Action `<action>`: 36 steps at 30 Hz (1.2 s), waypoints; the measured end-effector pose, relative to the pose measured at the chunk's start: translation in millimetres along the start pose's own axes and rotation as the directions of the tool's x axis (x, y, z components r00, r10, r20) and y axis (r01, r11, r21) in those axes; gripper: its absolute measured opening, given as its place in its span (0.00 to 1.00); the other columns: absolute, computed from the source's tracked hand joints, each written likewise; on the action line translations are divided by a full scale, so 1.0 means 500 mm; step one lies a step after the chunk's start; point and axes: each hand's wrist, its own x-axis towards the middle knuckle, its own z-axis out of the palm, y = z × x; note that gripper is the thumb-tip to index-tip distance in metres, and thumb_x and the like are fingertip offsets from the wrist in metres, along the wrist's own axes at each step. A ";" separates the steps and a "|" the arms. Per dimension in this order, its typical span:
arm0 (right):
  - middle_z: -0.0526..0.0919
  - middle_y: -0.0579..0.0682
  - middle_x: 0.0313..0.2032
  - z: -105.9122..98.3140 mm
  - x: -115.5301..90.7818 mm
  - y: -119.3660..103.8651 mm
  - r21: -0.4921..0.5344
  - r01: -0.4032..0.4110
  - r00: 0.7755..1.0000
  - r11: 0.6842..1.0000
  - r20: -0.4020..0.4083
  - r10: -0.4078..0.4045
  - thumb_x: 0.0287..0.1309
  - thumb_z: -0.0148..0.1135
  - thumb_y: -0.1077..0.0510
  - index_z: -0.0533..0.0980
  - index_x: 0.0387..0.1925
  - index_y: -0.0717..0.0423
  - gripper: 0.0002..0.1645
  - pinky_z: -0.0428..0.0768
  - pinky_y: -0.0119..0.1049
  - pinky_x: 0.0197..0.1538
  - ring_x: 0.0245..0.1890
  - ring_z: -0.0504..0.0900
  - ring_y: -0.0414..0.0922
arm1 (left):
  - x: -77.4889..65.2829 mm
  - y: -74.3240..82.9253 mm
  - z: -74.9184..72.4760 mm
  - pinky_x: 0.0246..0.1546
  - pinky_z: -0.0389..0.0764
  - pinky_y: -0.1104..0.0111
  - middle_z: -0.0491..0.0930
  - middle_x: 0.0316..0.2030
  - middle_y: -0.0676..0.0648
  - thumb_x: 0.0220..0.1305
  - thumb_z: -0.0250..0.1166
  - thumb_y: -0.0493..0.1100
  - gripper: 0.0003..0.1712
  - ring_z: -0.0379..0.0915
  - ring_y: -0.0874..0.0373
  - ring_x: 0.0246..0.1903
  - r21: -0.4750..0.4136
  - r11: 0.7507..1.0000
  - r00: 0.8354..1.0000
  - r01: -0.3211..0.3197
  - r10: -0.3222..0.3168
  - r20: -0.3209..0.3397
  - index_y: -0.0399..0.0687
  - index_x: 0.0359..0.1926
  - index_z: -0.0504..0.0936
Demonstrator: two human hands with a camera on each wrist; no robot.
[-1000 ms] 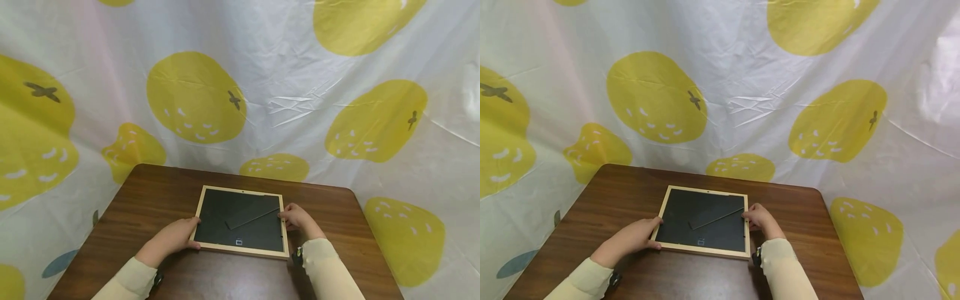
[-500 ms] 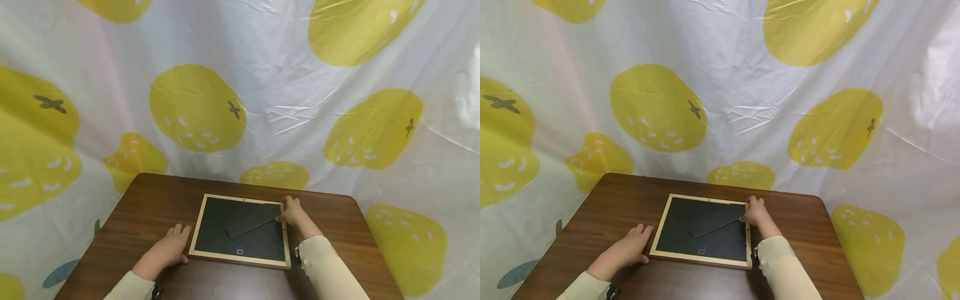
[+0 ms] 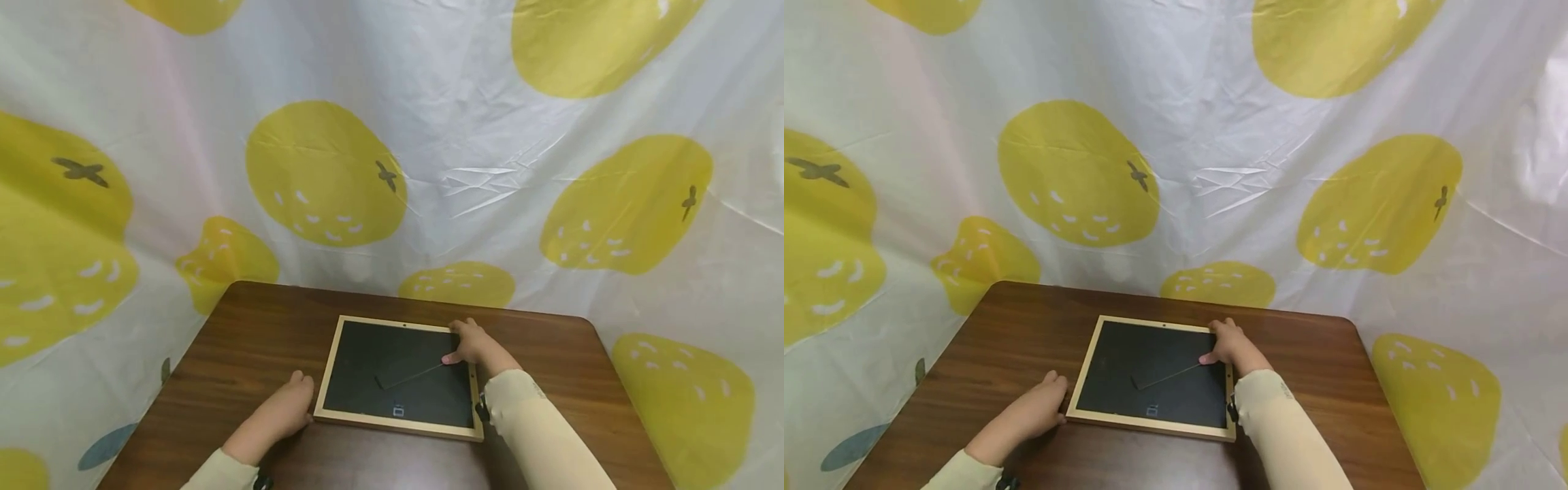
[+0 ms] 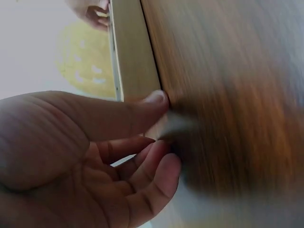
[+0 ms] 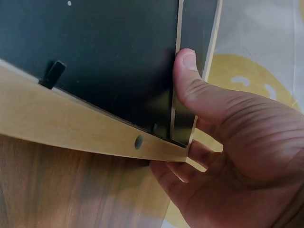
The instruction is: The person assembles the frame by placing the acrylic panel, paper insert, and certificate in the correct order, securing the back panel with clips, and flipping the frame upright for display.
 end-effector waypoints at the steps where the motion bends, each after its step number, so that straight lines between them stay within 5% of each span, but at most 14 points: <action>1: 0.68 0.71 0.72 -0.001 -0.001 -0.001 -0.011 -0.001 1.000 1.000 -0.004 0.001 0.51 0.89 0.49 0.72 0.75 0.63 0.55 0.73 0.69 0.72 0.75 0.66 0.76 | 0.001 0.003 0.003 0.44 0.87 0.50 0.76 0.44 0.33 0.52 0.77 0.24 0.26 0.79 0.46 0.38 -0.015 1.000 1.000 -0.017 0.017 -0.015 0.22 0.52 0.79; 6: 0.69 0.70 0.72 -0.003 -0.003 0.003 -0.024 0.003 1.000 1.000 -0.022 -0.004 0.49 0.90 0.49 0.73 0.74 0.62 0.55 0.74 0.68 0.72 0.75 0.66 0.76 | 0.008 0.023 0.022 0.40 0.82 0.51 0.71 0.36 0.43 0.43 0.80 0.23 0.26 0.67 0.50 0.36 -0.129 0.992 0.999 0.000 -0.007 -0.049 0.31 0.45 0.80; 10: 0.72 0.69 0.67 -0.004 -0.011 0.013 -0.044 0.014 0.999 0.999 -0.040 -0.016 0.46 0.91 0.48 0.75 0.70 0.61 0.53 0.75 0.68 0.70 0.71 0.69 0.75 | 0.011 0.047 0.034 0.47 0.83 0.45 0.69 0.42 0.37 0.36 0.91 0.33 0.41 0.72 0.42 0.42 -0.234 0.964 0.989 0.126 -0.140 -0.042 0.29 0.49 0.75; 13: 0.73 0.68 0.64 -0.007 -0.021 0.024 -0.050 0.023 0.998 0.998 -0.058 -0.026 0.44 0.92 0.47 0.77 0.68 0.60 0.52 0.76 0.69 0.69 0.68 0.71 0.74 | 0.014 0.056 0.039 0.50 0.82 0.42 0.69 0.45 0.34 0.41 0.91 0.35 0.41 0.73 0.38 0.46 -0.286 0.943 0.981 0.168 -0.189 -0.048 0.31 0.51 0.74; 16: 0.74 0.67 0.63 -0.009 -0.030 0.035 -0.038 0.035 0.996 0.999 -0.076 -0.038 0.45 0.91 0.46 0.77 0.68 0.61 0.52 0.76 0.68 0.68 0.66 0.72 0.74 | 0.016 0.048 0.040 0.49 0.83 0.45 0.73 0.45 0.35 0.47 0.88 0.34 0.38 0.75 0.41 0.46 -0.336 0.932 0.982 0.133 -0.169 -0.081 0.35 0.52 0.73; 19: 0.74 0.68 0.64 -0.008 -0.038 0.045 0.002 0.036 0.996 0.999 -0.084 -0.035 0.47 0.91 0.46 0.75 0.69 0.62 0.53 0.75 0.69 0.69 0.67 0.72 0.74 | 0.020 0.025 0.037 0.44 0.84 0.53 0.81 0.44 0.34 0.55 0.83 0.32 0.34 0.81 0.48 0.42 -0.426 0.905 0.985 0.007 -0.079 -0.152 0.40 0.55 0.70; 20: 0.74 0.68 0.65 -0.006 -0.042 0.049 0.023 0.030 0.996 0.999 -0.087 -0.028 0.48 0.90 0.45 0.75 0.70 0.62 0.53 0.75 0.68 0.69 0.68 0.71 0.74 | 0.022 0.022 0.030 0.42 0.85 0.56 0.84 0.45 0.33 0.57 0.81 0.30 0.33 0.83 0.50 0.41 -0.486 0.874 0.985 -0.025 -0.061 -0.161 0.40 0.57 0.70; 22: 0.73 0.68 0.66 -0.001 -0.049 0.056 0.066 0.025 0.996 0.998 -0.092 -0.018 0.51 0.89 0.45 0.73 0.71 0.62 0.53 0.75 0.67 0.69 0.68 0.71 0.72 | 0.028 0.021 0.011 0.40 0.88 0.59 0.86 0.50 0.31 0.64 0.74 0.26 0.33 0.86 0.53 0.42 -0.644 0.762 0.987 -0.069 -0.040 -0.152 0.40 0.65 0.67; 25: 0.73 0.69 0.66 0.010 -0.063 0.060 0.134 0.022 0.994 0.991 -0.110 -0.007 0.54 0.87 0.43 0.72 0.70 0.61 0.50 0.75 0.66 0.69 0.68 0.72 0.68 | 0.035 0.044 -0.033 0.47 0.92 0.57 0.80 0.61 0.25 0.69 0.62 0.19 0.39 0.88 0.52 0.47 -0.860 0.507 0.991 -0.055 -0.081 -0.111 0.38 0.76 0.61; 27: 0.73 0.69 0.66 0.018 -0.073 0.059 0.158 0.021 0.992 0.987 -0.126 -0.001 0.56 0.85 0.40 0.71 0.69 0.60 0.50 0.73 0.69 0.69 0.67 0.73 0.67 | 0.040 0.055 -0.055 0.51 0.92 0.57 0.77 0.65 0.24 0.73 0.58 0.19 0.39 0.88 0.53 0.48 -0.925 0.376 0.989 -0.057 -0.105 -0.104 0.37 0.80 0.57; 31: 0.73 0.69 0.65 0.034 -0.092 0.049 0.187 0.007 0.985 0.982 -0.170 0.025 0.58 0.82 0.36 0.68 0.70 0.60 0.52 0.66 0.77 0.69 0.67 0.72 0.70 | 0.046 0.079 -0.084 0.54 0.90 0.62 0.80 0.64 0.30 0.76 0.61 0.24 0.33 0.88 0.58 0.48 -0.965 0.248 0.979 -0.085 -0.161 -0.128 0.31 0.76 0.61; 36: 0.76 0.66 0.58 0.060 -0.109 0.028 0.211 0.015 0.969 0.977 -0.244 0.038 0.57 0.81 0.31 0.69 0.66 0.62 0.53 0.69 0.74 0.63 0.60 0.76 0.66 | 0.056 0.107 -0.097 0.57 0.87 0.63 0.78 0.68 0.38 0.74 0.67 0.28 0.40 0.86 0.58 0.56 -0.980 0.159 0.984 -0.120 -0.109 -0.138 0.45 0.78 0.58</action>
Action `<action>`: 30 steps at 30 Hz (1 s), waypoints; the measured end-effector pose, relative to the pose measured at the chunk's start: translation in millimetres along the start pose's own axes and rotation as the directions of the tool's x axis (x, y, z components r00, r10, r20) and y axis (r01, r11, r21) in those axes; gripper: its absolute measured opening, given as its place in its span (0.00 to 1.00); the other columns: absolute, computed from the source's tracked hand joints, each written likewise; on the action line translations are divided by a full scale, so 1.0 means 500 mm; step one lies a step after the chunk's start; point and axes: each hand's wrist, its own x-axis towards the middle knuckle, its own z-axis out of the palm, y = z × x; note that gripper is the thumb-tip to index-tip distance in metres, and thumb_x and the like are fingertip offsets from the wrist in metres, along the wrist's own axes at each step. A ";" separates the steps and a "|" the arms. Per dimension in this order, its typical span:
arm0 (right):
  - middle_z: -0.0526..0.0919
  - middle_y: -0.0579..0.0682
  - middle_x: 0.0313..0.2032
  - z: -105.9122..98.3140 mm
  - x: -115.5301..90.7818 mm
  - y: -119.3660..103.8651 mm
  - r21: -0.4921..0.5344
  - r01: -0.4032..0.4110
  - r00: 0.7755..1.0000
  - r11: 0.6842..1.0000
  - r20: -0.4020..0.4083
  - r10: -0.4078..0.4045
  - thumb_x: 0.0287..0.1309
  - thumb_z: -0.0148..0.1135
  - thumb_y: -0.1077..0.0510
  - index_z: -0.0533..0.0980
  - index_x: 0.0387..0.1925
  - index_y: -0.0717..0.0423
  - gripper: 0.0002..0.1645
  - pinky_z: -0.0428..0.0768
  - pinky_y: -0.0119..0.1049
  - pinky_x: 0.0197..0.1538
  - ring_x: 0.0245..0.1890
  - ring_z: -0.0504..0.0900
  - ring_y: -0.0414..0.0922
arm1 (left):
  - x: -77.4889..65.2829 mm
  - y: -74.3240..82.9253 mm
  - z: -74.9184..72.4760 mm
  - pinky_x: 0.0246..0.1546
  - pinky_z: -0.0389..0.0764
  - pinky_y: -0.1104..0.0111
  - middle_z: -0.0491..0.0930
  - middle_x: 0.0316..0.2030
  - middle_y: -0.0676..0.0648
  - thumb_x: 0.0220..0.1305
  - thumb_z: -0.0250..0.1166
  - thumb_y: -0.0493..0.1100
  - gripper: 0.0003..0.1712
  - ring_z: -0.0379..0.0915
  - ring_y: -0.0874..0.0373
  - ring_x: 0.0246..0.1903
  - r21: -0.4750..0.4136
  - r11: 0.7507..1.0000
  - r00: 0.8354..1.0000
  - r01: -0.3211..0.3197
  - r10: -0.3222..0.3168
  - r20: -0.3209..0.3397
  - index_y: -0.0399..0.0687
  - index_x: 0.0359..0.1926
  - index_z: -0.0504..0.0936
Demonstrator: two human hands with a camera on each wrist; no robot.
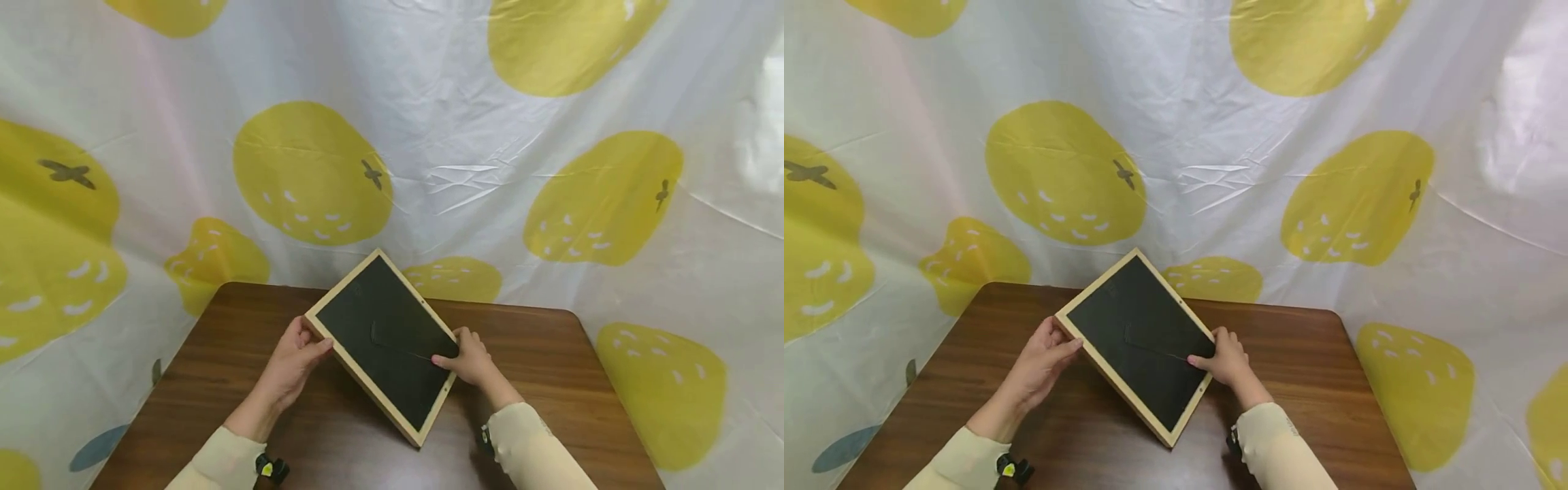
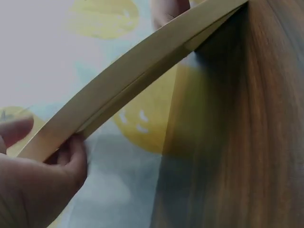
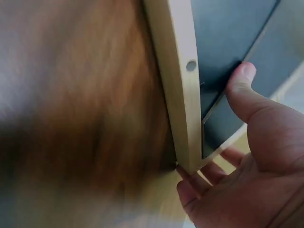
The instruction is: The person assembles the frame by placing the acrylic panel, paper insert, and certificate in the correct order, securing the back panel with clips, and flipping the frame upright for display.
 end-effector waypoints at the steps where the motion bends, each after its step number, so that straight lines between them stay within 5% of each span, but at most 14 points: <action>1: 0.76 0.64 0.55 0.009 -0.001 0.000 0.001 0.016 1.000 1.000 -0.023 -0.016 0.56 0.79 0.28 0.70 0.64 0.61 0.53 0.72 0.72 0.60 0.57 0.78 0.64 | 0.004 0.001 0.007 0.58 0.87 0.62 0.75 0.71 0.38 0.73 0.68 0.27 0.45 0.84 0.56 0.59 -0.005 1.000 1.000 -0.014 0.014 0.020 0.50 0.80 0.55; 6: 0.78 0.58 0.46 0.011 -0.022 -0.040 -0.026 0.003 1.000 1.000 -0.019 -0.003 0.54 0.81 0.28 0.72 0.55 0.61 0.48 0.72 0.70 0.57 0.48 0.80 0.56 | 0.024 0.014 0.039 0.58 0.88 0.62 0.66 0.78 0.35 0.67 0.68 0.20 0.55 0.72 0.42 0.74 0.034 0.992 0.992 -0.121 0.119 0.050 0.56 0.81 0.47; 8: 0.79 0.61 0.49 -0.017 -0.036 -0.077 -0.058 -0.024 1.000 0.998 -0.005 0.024 0.56 0.82 0.32 0.73 0.58 0.64 0.48 0.72 0.72 0.63 0.52 0.82 0.60 | 0.029 0.027 0.046 0.57 0.88 0.63 0.67 0.77 0.34 0.67 0.67 0.19 0.54 0.72 0.39 0.74 0.075 0.985 0.987 -0.153 0.150 0.054 0.53 0.81 0.49; 10: 0.80 0.63 0.52 -0.051 -0.046 -0.114 -0.107 0.020 0.997 0.994 -0.069 -0.028 0.58 0.81 0.33 0.72 0.62 0.66 0.49 0.73 0.70 0.63 0.53 0.82 0.61 | 0.030 0.044 0.050 0.57 0.88 0.61 0.68 0.77 0.33 0.67 0.67 0.19 0.53 0.73 0.38 0.73 0.113 0.977 0.981 -0.183 0.173 0.093 0.52 0.82 0.50; 12: 0.80 0.65 0.56 -0.091 -0.054 -0.161 -0.139 0.134 0.971 0.981 -0.177 -0.158 0.61 0.81 0.38 0.71 0.67 0.66 0.49 0.74 0.69 0.64 0.57 0.81 0.64 | 0.030 0.063 0.056 0.57 0.88 0.60 0.69 0.76 0.32 0.67 0.67 0.20 0.52 0.75 0.38 0.71 0.159 0.964 0.972 -0.213 0.193 0.133 0.51 0.82 0.52; 14: 0.80 0.65 0.58 -0.133 -0.061 -0.217 -0.193 0.295 0.894 0.936 -0.289 -0.342 0.63 0.81 0.45 0.72 0.69 0.64 0.45 0.75 0.66 0.64 0.59 0.80 0.64 | 0.028 0.082 0.061 0.57 0.89 0.59 0.71 0.75 0.31 0.68 0.68 0.21 0.51 0.77 0.36 0.70 0.211 0.945 0.960 -0.251 0.216 0.177 0.49 0.82 0.53; 16: 0.80 0.63 0.60 -0.171 -0.064 -0.275 -0.267 0.462 0.775 0.846 -0.342 -0.531 0.63 0.82 0.52 0.73 0.70 0.62 0.41 0.76 0.63 0.66 0.61 0.80 0.62 | 0.024 0.101 0.066 0.58 0.89 0.58 0.72 0.75 0.31 0.68 0.69 0.22 0.51 0.77 0.36 0.70 0.267 0.924 0.952 -0.273 0.221 0.209 0.50 0.83 0.53; 19: 0.80 0.60 0.64 -0.211 -0.063 -0.353 -0.365 0.642 0.605 0.675 -0.300 -0.737 0.64 0.80 0.59 0.75 0.72 0.58 0.37 0.76 0.60 0.71 0.67 0.79 0.61 | 0.015 0.128 0.073 0.56 0.90 0.54 0.75 0.72 0.32 0.69 0.70 0.25 0.50 0.80 0.35 0.68 0.354 0.888 0.946 -0.293 0.214 0.245 0.51 0.83 0.55; 21: 0.80 0.59 0.67 -0.227 -0.058 -0.389 -0.398 0.702 0.546 0.591 -0.232 -0.805 0.67 0.77 0.60 0.76 0.73 0.55 0.36 0.76 0.58 0.74 0.71 0.78 0.60 | 0.009 0.142 0.080 0.54 0.91 0.53 0.77 0.70 0.33 0.70 0.71 0.28 0.51 0.82 0.36 0.65 0.415 0.859 0.943 -0.301 0.203 0.263 0.54 0.84 0.56; 25: 0.84 0.53 0.61 -0.242 -0.051 -0.416 -0.398 0.748 0.537 0.531 -0.107 -0.837 0.71 0.72 0.62 0.79 0.70 0.51 0.29 0.82 0.53 0.67 0.62 0.84 0.55 | 0.001 0.157 0.098 0.53 0.91 0.53 0.77 0.71 0.36 0.70 0.73 0.32 0.54 0.85 0.39 0.61 0.484 0.811 0.930 -0.328 0.186 0.318 0.61 0.87 0.54; 30: 0.87 0.48 0.46 -0.242 -0.059 -0.404 -0.297 0.773 0.560 0.561 -0.098 -0.823 0.70 0.72 0.65 0.85 0.61 0.50 0.21 0.84 0.47 0.49 0.43 0.85 0.48 | -0.005 0.143 0.108 0.51 0.91 0.57 0.82 0.65 0.37 0.72 0.74 0.38 0.47 0.87 0.45 0.54 0.550 0.755 0.923 -0.357 0.194 0.333 0.52 0.83 0.60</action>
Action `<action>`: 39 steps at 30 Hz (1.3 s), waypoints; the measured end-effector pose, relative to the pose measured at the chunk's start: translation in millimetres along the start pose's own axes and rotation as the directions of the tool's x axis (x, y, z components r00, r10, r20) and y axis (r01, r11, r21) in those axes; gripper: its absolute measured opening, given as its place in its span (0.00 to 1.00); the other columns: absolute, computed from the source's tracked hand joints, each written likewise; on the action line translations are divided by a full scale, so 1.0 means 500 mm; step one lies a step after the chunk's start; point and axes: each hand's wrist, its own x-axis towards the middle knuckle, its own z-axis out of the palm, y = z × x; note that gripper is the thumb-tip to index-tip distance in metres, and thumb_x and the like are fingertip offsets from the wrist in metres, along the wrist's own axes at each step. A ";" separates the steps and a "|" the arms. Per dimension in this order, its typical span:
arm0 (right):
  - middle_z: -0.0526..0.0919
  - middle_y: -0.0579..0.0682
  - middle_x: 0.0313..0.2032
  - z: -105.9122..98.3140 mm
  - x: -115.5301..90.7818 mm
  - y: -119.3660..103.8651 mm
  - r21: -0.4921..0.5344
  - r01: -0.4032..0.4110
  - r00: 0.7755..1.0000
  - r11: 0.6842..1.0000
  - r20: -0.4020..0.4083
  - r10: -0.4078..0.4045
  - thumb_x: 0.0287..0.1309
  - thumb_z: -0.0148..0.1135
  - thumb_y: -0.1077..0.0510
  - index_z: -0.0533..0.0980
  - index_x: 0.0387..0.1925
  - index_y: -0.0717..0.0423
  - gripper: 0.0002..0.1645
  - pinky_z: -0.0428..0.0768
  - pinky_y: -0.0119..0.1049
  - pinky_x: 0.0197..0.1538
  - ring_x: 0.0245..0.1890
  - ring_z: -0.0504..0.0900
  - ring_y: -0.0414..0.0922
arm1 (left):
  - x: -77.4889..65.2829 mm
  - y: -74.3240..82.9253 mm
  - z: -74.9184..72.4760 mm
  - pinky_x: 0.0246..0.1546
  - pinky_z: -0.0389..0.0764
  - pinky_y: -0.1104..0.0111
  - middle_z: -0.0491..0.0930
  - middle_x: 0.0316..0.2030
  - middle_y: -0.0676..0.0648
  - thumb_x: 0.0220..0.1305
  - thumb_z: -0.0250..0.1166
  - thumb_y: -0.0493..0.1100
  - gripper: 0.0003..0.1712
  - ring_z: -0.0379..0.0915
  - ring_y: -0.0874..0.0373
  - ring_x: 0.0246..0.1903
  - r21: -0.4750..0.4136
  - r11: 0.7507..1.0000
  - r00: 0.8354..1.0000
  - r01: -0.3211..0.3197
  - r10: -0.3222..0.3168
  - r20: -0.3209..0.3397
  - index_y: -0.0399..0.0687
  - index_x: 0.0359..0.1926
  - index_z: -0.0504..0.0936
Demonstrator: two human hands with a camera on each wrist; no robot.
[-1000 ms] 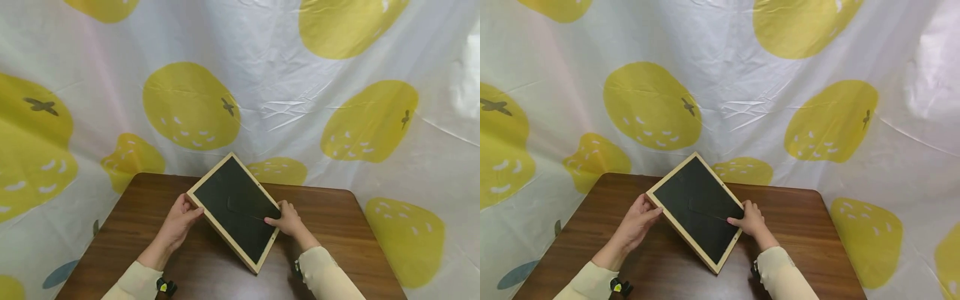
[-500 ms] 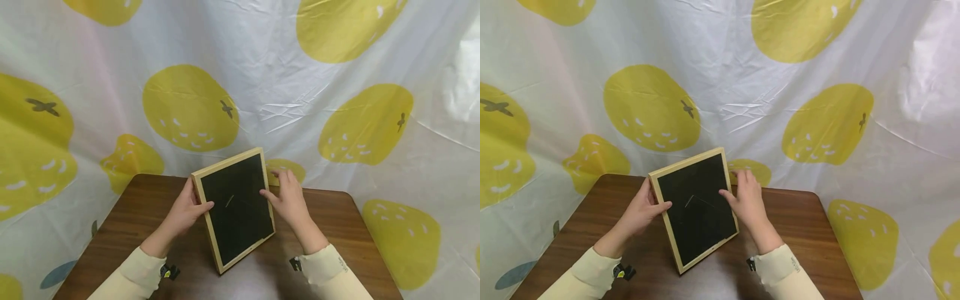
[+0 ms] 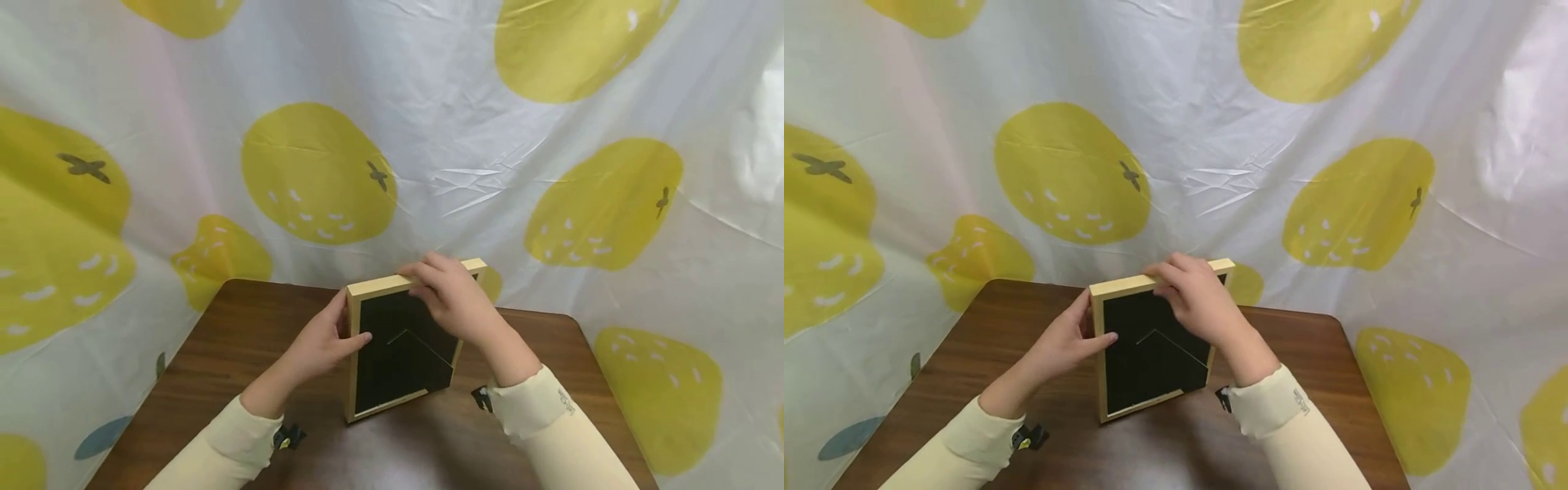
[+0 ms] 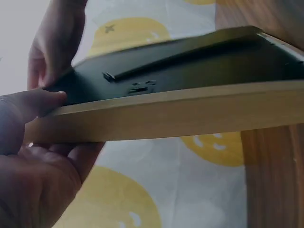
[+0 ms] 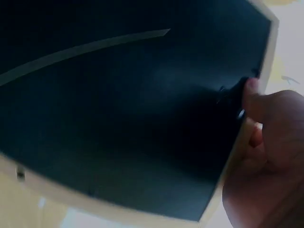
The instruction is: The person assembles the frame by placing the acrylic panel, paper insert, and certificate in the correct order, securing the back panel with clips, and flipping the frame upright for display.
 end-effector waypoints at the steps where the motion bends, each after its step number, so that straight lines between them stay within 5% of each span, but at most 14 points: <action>1: 0.87 0.48 0.47 -0.002 -0.004 -0.001 0.030 -0.016 1.000 0.999 -0.011 0.016 0.69 0.73 0.65 0.86 0.60 0.50 0.20 0.85 0.47 0.49 0.44 0.86 0.47 | -0.002 -0.004 0.002 0.50 0.91 0.57 0.83 0.63 0.38 0.71 0.75 0.39 0.44 0.87 0.46 0.53 0.018 1.000 1.000 0.002 -0.002 -0.001 0.50 0.81 0.63; 8: 0.90 0.43 0.46 -0.032 -0.040 -0.008 0.131 -0.199 0.969 0.971 -0.123 0.215 0.63 0.78 0.65 0.89 0.56 0.46 0.22 0.82 0.40 0.46 0.42 0.85 0.42 | -0.022 -0.065 0.017 0.51 0.90 0.59 0.86 0.54 0.43 0.68 0.79 0.41 0.35 0.86 0.51 0.52 0.081 0.997 0.996 0.002 -0.009 0.086 0.50 0.71 0.73; 14: 0.91 0.49 0.47 -0.050 -0.086 0.008 0.189 -0.355 0.866 0.916 -0.302 0.398 0.63 0.78 0.67 0.89 0.55 0.50 0.20 0.77 0.23 0.41 0.39 0.82 0.40 | -0.039 -0.135 0.027 0.53 0.87 0.58 0.87 0.52 0.47 0.64 0.81 0.37 0.33 0.84 0.54 0.51 0.220 0.975 0.997 0.024 -0.041 0.072 0.52 0.66 0.76; 17: 0.90 0.52 0.50 -0.049 -0.115 0.021 0.301 -0.429 0.788 0.851 -0.336 0.516 0.66 0.75 0.67 0.89 0.57 0.52 0.20 0.79 0.18 0.44 0.45 0.83 0.38 | -0.045 -0.166 0.016 0.52 0.85 0.56 0.88 0.49 0.50 0.62 0.81 0.36 0.29 0.84 0.56 0.49 0.330 0.941 0.997 0.078 -0.078 -0.014 0.53 0.60 0.79; 20: 0.89 0.53 0.53 -0.045 -0.148 0.035 0.430 -0.479 0.706 0.765 -0.329 0.627 0.70 0.72 0.67 0.87 0.60 0.54 0.19 0.81 0.17 0.49 0.49 0.84 0.35 | -0.047 -0.187 -0.001 0.48 0.86 0.57 0.89 0.47 0.50 0.64 0.80 0.37 0.23 0.86 0.56 0.46 0.347 0.926 0.988 0.146 -0.118 -0.102 0.52 0.56 0.81; 23: 0.88 0.51 0.54 -0.037 -0.181 0.048 0.536 -0.497 0.638 0.682 -0.308 0.706 0.72 0.69 0.67 0.85 0.62 0.57 0.19 0.82 0.19 0.52 0.52 0.85 0.33 | -0.044 -0.189 -0.019 0.42 0.86 0.61 0.90 0.47 0.47 0.68 0.77 0.38 0.19 0.87 0.55 0.43 0.310 0.934 0.978 0.176 -0.131 -0.161 0.51 0.55 0.80; 30: 0.87 0.42 0.51 0.024 -0.257 0.071 0.664 -0.538 0.531 0.519 -0.211 0.821 0.76 0.66 0.65 0.79 0.66 0.59 0.21 0.83 0.22 0.52 0.53 0.86 0.33 | -0.034 -0.165 -0.043 0.45 0.88 0.62 0.86 0.50 0.36 0.76 0.68 0.32 0.21 0.89 0.45 0.47 0.088 0.985 0.967 0.149 -0.127 -0.221 0.45 0.64 0.74; 33: 0.87 0.45 0.51 0.063 -0.283 0.071 0.684 -0.556 0.506 0.472 -0.172 0.845 0.76 0.66 0.65 0.78 0.65 0.60 0.20 0.84 0.23 0.52 0.53 0.87 0.33 | -0.036 -0.162 -0.049 0.43 0.87 0.65 0.85 0.48 0.34 0.78 0.65 0.31 0.21 0.87 0.47 0.43 0.033 0.991 0.957 0.130 -0.117 -0.265 0.43 0.67 0.73; 39: 0.87 0.51 0.51 0.118 -0.313 0.063 0.698 -0.563 0.500 0.442 -0.138 0.855 0.74 0.67 0.68 0.79 0.63 0.59 0.20 0.84 0.23 0.54 0.53 0.87 0.34 | -0.038 -0.181 -0.056 0.43 0.84 0.72 0.84 0.48 0.37 0.80 0.64 0.34 0.32 0.84 0.49 0.44 0.057 0.993 0.936 0.105 -0.080 -0.343 0.53 0.79 0.72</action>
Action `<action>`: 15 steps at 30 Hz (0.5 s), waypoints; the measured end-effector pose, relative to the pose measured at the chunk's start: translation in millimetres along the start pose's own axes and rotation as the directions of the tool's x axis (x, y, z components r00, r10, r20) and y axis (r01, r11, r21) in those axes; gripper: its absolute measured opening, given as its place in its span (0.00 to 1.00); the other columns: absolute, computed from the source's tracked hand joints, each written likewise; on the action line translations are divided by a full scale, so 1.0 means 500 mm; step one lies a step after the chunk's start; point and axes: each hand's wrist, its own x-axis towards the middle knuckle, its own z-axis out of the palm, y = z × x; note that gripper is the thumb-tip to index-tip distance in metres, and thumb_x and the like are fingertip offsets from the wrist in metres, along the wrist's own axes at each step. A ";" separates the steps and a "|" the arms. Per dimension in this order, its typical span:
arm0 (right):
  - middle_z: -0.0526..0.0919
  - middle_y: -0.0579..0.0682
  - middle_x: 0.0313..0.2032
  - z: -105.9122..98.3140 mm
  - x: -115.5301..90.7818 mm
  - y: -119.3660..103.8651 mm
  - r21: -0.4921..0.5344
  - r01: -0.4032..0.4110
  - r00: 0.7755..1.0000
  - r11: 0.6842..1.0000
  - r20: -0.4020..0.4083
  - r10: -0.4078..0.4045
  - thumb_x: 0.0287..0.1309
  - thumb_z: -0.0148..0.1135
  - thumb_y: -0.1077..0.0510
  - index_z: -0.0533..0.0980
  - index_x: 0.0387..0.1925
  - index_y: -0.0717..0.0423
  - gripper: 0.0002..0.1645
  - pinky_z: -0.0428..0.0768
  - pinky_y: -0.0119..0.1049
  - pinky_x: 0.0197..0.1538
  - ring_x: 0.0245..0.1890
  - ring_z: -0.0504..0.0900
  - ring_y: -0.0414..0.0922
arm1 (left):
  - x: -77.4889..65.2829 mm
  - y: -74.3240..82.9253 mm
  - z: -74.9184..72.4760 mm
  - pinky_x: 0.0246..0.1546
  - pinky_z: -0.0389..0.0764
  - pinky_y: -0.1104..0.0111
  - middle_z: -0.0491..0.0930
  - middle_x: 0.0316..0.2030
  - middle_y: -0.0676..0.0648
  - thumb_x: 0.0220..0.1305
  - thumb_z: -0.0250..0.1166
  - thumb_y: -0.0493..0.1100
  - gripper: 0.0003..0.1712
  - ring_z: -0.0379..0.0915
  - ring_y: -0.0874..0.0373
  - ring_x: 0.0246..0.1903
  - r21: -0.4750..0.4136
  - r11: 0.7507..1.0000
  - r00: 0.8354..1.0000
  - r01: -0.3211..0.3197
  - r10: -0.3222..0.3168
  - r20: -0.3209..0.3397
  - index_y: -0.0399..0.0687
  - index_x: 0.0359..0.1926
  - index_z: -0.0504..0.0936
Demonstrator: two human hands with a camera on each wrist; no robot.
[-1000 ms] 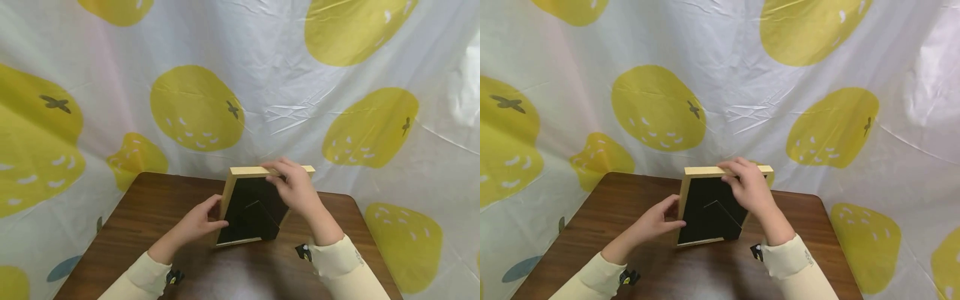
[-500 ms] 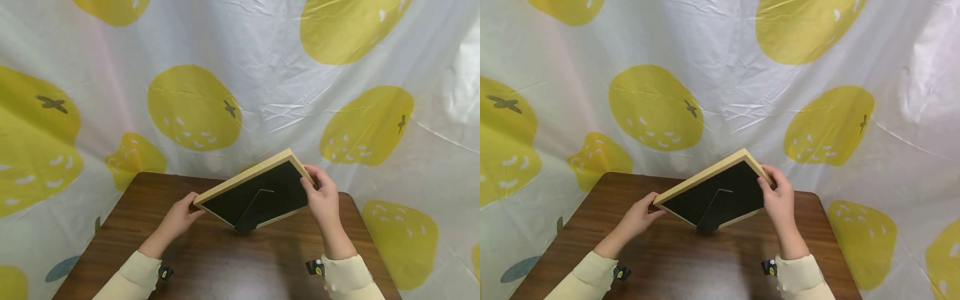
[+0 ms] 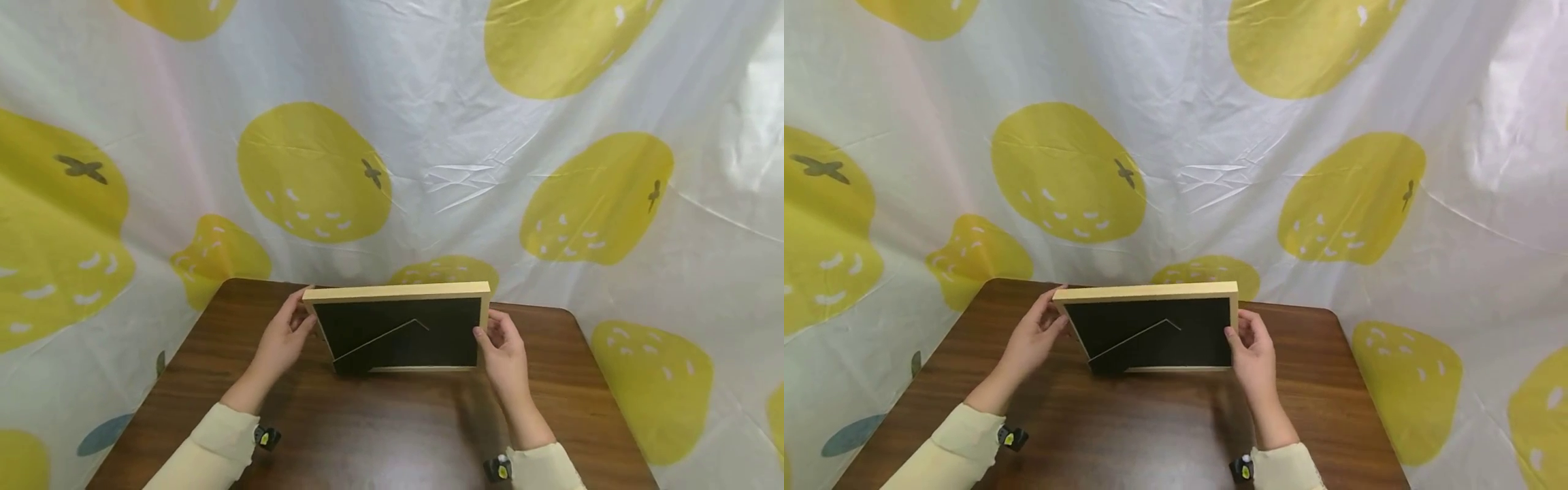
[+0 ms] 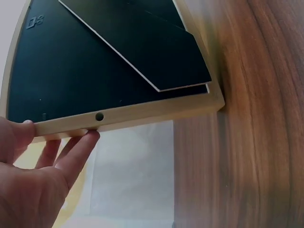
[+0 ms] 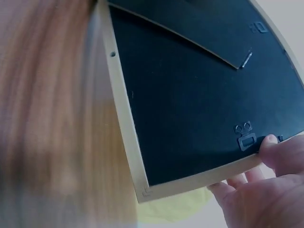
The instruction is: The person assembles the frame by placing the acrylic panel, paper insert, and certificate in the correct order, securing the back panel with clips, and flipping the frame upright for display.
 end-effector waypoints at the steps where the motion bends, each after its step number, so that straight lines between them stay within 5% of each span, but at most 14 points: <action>1: 0.87 0.51 0.51 0.003 -0.002 0.006 0.000 -0.004 1.000 1.000 -0.003 0.004 0.74 0.67 0.67 0.79 0.63 0.58 0.19 0.84 0.23 0.54 0.53 0.87 0.34 | 0.002 -0.001 -0.001 0.45 0.84 0.72 0.85 0.50 0.38 0.80 0.64 0.34 0.33 0.84 0.49 0.46 0.023 1.000 1.000 -0.007 0.007 -0.007 0.56 0.81 0.71; 6: 0.88 0.58 0.51 0.010 -0.013 0.035 -0.021 -0.009 1.000 1.000 -0.014 0.009 0.74 0.68 0.66 0.79 0.61 0.60 0.17 0.83 0.22 0.53 0.48 0.88 0.34 | 0.006 -0.003 -0.003 0.51 0.84 0.66 0.86 0.52 0.41 0.80 0.66 0.40 0.40 0.83 0.49 0.50 0.137 0.990 0.999 -0.032 0.034 -0.008 0.63 0.85 0.64; 10: 0.88 0.60 0.49 0.011 -0.025 0.055 -0.115 -0.002 0.999 0.993 -0.032 -0.002 0.72 0.71 0.65 0.80 0.58 0.58 0.16 0.82 0.22 0.49 0.45 0.87 0.34 | 0.003 -0.007 -0.004 0.45 0.84 0.65 0.87 0.49 0.43 0.76 0.71 0.43 0.44 0.83 0.52 0.42 0.207 0.976 0.998 -0.064 0.068 -0.015 0.68 0.86 0.63; 15: 0.86 0.54 0.44 0.012 -0.038 0.072 -0.231 -0.021 0.999 0.973 -0.044 0.011 0.71 0.72 0.62 0.81 0.56 0.54 0.15 0.81 0.24 0.46 0.46 0.86 0.33 | -0.002 -0.008 -0.008 0.41 0.86 0.60 0.87 0.58 0.44 0.73 0.74 0.41 0.48 0.84 0.53 0.39 0.320 0.933 0.983 -0.164 0.182 -0.027 0.69 0.86 0.62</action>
